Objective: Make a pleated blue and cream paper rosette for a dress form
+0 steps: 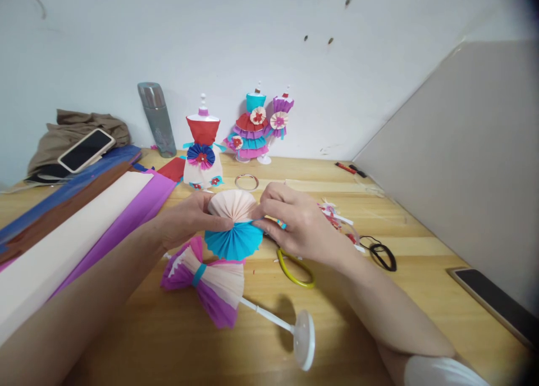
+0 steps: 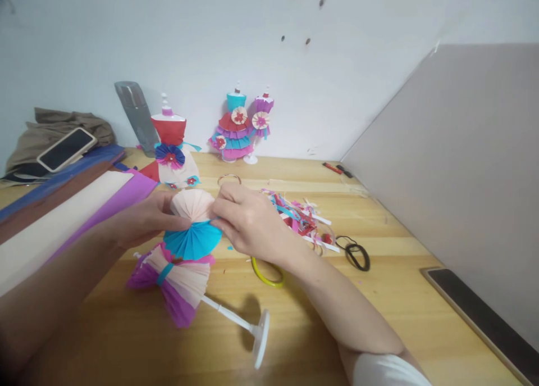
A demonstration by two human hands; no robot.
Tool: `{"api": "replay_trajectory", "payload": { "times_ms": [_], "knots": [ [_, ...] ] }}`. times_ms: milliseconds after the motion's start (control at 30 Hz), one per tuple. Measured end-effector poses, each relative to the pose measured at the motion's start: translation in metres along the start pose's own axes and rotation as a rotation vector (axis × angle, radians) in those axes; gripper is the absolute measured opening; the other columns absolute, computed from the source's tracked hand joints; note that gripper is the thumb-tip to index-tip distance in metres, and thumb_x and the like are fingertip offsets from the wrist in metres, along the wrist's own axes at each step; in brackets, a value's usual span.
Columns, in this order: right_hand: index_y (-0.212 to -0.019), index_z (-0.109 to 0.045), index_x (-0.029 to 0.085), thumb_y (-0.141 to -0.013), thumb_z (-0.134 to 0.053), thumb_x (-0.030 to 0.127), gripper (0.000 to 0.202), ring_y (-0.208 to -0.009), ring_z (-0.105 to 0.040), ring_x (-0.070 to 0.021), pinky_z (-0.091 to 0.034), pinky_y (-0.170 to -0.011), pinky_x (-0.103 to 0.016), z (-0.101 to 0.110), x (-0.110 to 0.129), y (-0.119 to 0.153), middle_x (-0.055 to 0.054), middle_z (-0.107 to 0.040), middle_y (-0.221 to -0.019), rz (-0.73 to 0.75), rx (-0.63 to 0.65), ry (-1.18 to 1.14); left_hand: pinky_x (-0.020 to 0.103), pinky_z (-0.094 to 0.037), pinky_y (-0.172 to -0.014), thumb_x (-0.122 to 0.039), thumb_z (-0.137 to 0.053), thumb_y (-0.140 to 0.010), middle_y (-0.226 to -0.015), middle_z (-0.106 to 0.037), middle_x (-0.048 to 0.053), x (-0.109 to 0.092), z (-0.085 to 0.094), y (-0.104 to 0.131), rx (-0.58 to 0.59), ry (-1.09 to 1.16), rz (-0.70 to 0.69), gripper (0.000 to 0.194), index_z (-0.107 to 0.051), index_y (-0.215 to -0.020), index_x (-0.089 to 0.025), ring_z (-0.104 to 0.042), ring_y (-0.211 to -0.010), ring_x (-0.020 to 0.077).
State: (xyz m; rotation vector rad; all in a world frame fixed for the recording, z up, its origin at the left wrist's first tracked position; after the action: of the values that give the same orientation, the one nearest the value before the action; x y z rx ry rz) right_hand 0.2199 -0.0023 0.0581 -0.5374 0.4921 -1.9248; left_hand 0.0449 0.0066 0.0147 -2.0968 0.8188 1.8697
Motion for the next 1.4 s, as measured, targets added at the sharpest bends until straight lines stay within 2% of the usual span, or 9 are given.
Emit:
{"api": "replay_trajectory", "payload": {
  "times_ms": [133, 333, 533, 633, 867, 1033, 1267, 1400],
  "knots": [
    [-0.08, -0.056, 0.02, -0.094, -0.046, 0.015, 0.018, -0.068, -0.05, -0.0172, -0.038, -0.06, -0.029, -0.001, 0.001, -0.001, -0.004, -0.053, -0.075, 0.009, 0.031, 0.069, 0.031, -0.053, -0.072, -0.031, -0.083, -0.064, -0.081, -0.074, 0.007, 0.002, 0.001, -0.001, 0.012, -0.071, -0.006, 0.029, -0.073, -0.084, -0.012, -0.066, -0.074, 0.0196],
    [-0.088, -0.061, 0.02, -0.092, -0.052, 0.02, 0.011, -0.069, -0.052, -0.0194, -0.039, -0.06, -0.033, -0.001, 0.005, 0.0, -0.005, -0.056, -0.075, 0.031, 0.029, 0.119, 0.026, -0.051, -0.065, -0.028, -0.084, -0.063, -0.076, -0.073, 0.006, 0.002, 0.002, 0.0, -0.022, -0.017, 0.001, 0.03, -0.073, -0.085, -0.011, -0.064, -0.068, 0.0162],
    [-0.086, -0.064, 0.023, -0.093, -0.051, 0.022, 0.014, -0.071, -0.056, -0.0208, -0.038, -0.062, -0.037, -0.004, 0.01, -0.002, -0.006, -0.062, -0.079, 0.102, 0.038, 0.216, 0.026, -0.05, -0.066, -0.025, -0.078, -0.066, -0.073, -0.071, 0.002, 0.003, 0.0, 0.0, -0.017, -0.043, 0.016, 0.021, -0.073, -0.082, -0.012, -0.062, -0.067, 0.0146],
    [-0.083, -0.064, 0.021, -0.094, -0.05, 0.021, 0.018, -0.069, -0.054, -0.0208, -0.034, -0.06, -0.038, -0.006, 0.012, -0.002, -0.006, -0.062, -0.076, 0.131, 0.018, 0.245, 0.026, -0.05, -0.065, -0.025, -0.08, -0.064, -0.071, -0.071, 0.002, 0.004, -0.001, 0.0, -0.03, -0.046, 0.03, 0.021, -0.072, -0.078, -0.012, -0.061, -0.066, 0.0144],
    [-0.078, -0.059, 0.023, -0.093, -0.047, 0.016, 0.021, -0.065, -0.051, -0.0201, -0.032, -0.061, -0.039, -0.012, 0.013, -0.003, -0.004, -0.057, -0.071, 0.13, 0.08, 0.256, 0.026, -0.051, -0.067, -0.024, -0.08, -0.063, -0.072, -0.072, 0.002, 0.007, -0.004, -0.001, 0.014, -0.037, 0.045, 0.019, -0.073, -0.077, -0.012, -0.063, -0.067, 0.0146],
    [-0.076, -0.058, 0.022, -0.09, -0.045, 0.017, 0.019, -0.065, -0.05, -0.0194, -0.033, -0.061, -0.037, -0.017, 0.01, -0.001, -0.003, -0.054, -0.07, 0.188, 0.051, 0.315, 0.026, -0.051, -0.067, -0.024, -0.079, -0.067, -0.073, -0.073, 0.002, 0.006, -0.003, 0.0, 0.009, -0.076, 0.026, 0.016, -0.073, -0.077, -0.013, -0.064, -0.069, 0.0151],
    [-0.074, -0.055, 0.022, -0.083, -0.049, 0.01, 0.016, -0.065, -0.05, -0.0192, -0.033, -0.061, -0.037, -0.015, 0.011, -0.001, -0.003, -0.054, -0.071, 0.152, 0.051, 0.259, 0.025, -0.051, -0.073, -0.02, -0.072, -0.071, -0.078, -0.074, -0.001, 0.001, -0.006, -0.002, 0.109, -0.089, -0.012, 0.022, -0.072, -0.092, -0.012, -0.066, -0.077, 0.0167],
    [-0.071, -0.053, 0.021, -0.082, -0.047, 0.011, 0.016, -0.062, -0.046, -0.0181, -0.031, -0.06, -0.035, -0.011, 0.011, -0.001, -0.002, -0.051, -0.068, 0.183, -0.031, 0.306, 0.027, -0.052, -0.077, -0.034, -0.078, -0.074, -0.086, -0.074, 0.004, 0.005, -0.004, -0.004, 0.195, -0.042, -0.042, 0.034, -0.072, -0.1, -0.013, -0.067, -0.081, 0.018]
  ]
}}
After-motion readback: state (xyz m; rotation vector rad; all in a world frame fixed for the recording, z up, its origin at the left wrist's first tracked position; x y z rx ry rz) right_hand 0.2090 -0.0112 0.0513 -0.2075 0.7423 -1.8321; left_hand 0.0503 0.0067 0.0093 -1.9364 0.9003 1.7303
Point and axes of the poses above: each hand's wrist, its own y-axis away from the middle knuckle, its own z-axis out of the back of the hand, x = y × z, the point moved 4 cm from there along -y, towards the middle knuckle
